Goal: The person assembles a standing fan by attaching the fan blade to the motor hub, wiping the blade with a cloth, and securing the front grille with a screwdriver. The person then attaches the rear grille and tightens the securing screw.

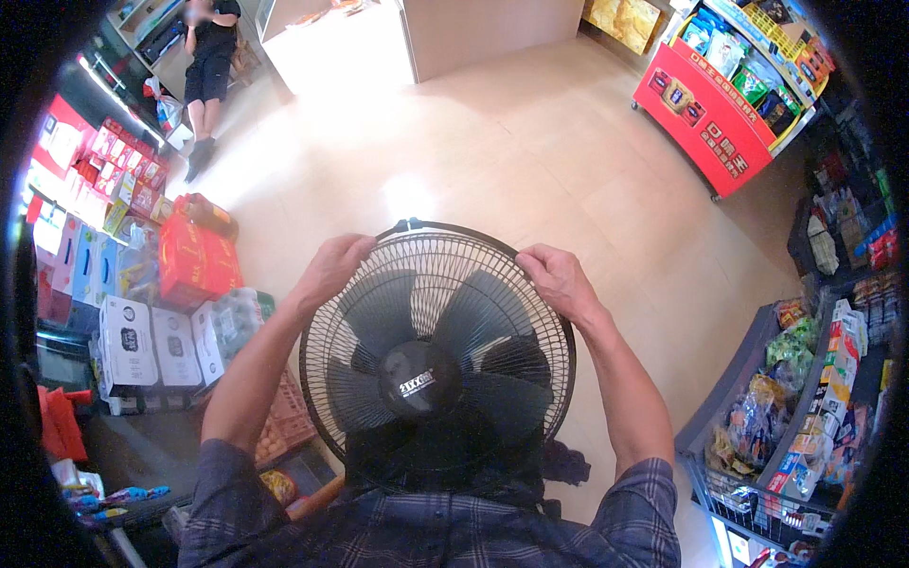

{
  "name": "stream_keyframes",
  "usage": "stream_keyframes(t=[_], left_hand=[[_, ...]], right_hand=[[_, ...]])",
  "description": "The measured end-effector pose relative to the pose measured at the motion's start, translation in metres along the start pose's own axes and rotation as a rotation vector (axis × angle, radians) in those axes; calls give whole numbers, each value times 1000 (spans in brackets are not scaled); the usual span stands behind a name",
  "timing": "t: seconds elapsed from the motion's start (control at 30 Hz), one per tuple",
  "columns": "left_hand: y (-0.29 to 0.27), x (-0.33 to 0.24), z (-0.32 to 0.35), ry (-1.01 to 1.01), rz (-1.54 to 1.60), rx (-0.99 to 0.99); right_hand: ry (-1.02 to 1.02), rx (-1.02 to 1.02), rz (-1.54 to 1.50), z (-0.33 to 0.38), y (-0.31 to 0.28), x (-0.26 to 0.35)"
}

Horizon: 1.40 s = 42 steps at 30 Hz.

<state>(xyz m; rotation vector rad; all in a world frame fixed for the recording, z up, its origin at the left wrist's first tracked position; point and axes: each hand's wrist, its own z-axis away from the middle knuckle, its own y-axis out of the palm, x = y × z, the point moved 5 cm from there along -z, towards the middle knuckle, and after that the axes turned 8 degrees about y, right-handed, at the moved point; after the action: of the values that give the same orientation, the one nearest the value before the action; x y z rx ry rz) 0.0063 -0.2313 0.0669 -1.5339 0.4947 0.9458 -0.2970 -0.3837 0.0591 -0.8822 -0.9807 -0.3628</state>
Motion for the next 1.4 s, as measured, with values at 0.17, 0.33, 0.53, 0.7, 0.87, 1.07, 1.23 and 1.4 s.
stream_keyframes(t=[0.17,0.33,0.53,0.7,0.87,1.07,1.23,1.4], left_hand=[[-2,-9,3,30,-28,8],[-2,-18,5,-53,-92,7],[-1,-26,8,-70,-155,-9],[1,-34,14,-76,-187,-64],[3,-26,16,-30,-193,-156],[0,-13,13,-25,-88,-223],[2,-8,11,-23,-50,-265],[1,-6,11,-12,-69,-293]], right_hand=[[-61,-62,14,3,-2,-5],[-33,-34,85,6,-5,5],[-15,-31,151,10,-9,11],[4,-12,164,13,-10,16],[-112,48,136,11,-11,17],[-165,66,124,7,-9,19],[-87,83,-14,0,-6,4],[18,97,-288,-2,3,-17]])
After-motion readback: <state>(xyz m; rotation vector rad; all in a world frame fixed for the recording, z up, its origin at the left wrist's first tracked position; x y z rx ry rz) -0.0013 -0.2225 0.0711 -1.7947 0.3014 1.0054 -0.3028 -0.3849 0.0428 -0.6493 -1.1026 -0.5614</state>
